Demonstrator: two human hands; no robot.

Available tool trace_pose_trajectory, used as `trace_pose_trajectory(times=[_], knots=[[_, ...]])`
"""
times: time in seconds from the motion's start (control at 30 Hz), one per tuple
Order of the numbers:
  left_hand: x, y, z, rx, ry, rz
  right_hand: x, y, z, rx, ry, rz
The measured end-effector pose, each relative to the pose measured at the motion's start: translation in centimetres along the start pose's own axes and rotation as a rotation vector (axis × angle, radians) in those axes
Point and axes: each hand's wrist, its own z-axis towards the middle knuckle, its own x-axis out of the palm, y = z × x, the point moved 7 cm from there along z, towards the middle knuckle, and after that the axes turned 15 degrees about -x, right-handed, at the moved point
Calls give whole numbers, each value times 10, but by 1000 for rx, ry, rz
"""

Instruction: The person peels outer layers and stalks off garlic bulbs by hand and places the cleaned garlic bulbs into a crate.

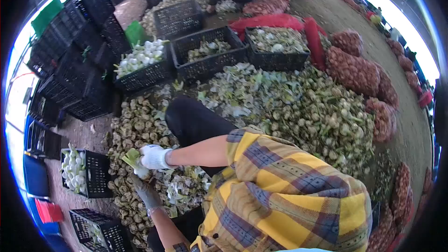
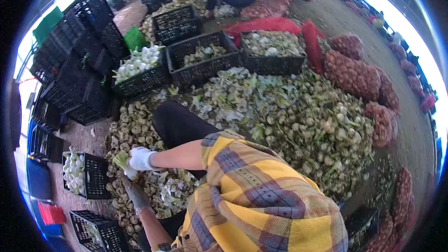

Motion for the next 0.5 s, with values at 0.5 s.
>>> trace_pose_trajectory(times=[0.5], knots=[[26, 13, 17, -151, 97, -147, -13, -12, 14, 6, 131, -201]])
